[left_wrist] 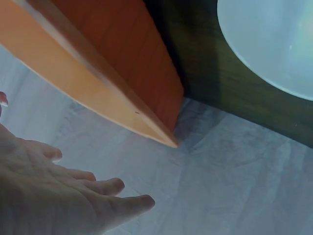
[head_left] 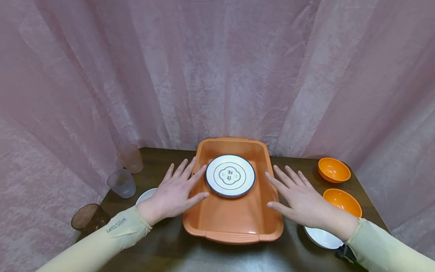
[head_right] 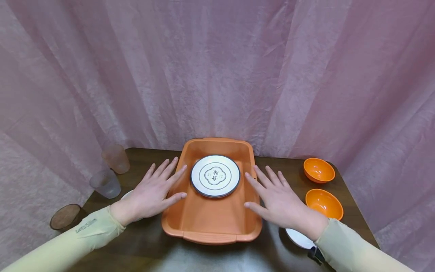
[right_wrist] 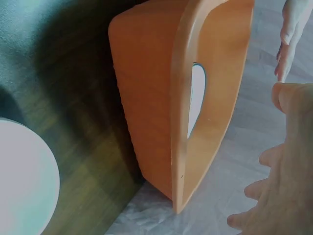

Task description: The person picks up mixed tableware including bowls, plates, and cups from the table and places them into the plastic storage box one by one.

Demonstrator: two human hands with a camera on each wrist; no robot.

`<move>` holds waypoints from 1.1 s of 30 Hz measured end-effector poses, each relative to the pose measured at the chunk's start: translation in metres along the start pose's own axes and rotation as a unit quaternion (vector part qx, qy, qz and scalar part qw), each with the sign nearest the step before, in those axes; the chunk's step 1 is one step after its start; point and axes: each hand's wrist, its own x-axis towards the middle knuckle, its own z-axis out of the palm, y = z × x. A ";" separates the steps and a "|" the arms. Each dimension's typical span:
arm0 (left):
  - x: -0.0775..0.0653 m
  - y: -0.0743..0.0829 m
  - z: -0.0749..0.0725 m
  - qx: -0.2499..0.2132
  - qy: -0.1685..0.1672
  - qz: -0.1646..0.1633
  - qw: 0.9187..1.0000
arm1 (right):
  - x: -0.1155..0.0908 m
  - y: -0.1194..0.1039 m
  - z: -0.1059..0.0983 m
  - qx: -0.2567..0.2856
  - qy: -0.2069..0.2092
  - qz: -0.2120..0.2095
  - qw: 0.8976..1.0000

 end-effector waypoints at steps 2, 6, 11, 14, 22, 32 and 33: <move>-0.002 0.000 0.002 0.001 0.002 0.001 1.000 | -0.002 0.001 0.001 -0.001 0.001 -0.001 1.000; -0.006 -0.001 0.006 0.005 0.005 0.004 1.000 | -0.006 0.002 0.004 -0.001 0.004 -0.003 1.000; -0.009 0.000 0.009 0.005 0.008 0.008 1.000 | -0.007 0.002 0.009 -0.003 0.009 -0.008 1.000; -0.010 0.001 0.009 0.006 0.006 0.009 1.000 | -0.007 0.002 0.011 -0.004 0.010 -0.010 1.000; -0.011 0.002 0.010 0.003 0.003 0.014 1.000 | -0.005 0.000 0.012 -0.003 0.006 -0.013 1.000; -0.009 0.015 0.008 0.009 -0.014 0.052 0.998 | -0.011 0.007 0.011 0.010 0.015 -0.003 1.000; -0.008 0.018 0.008 0.010 -0.015 0.061 0.998 | -0.013 0.008 0.010 0.014 0.015 0.001 1.000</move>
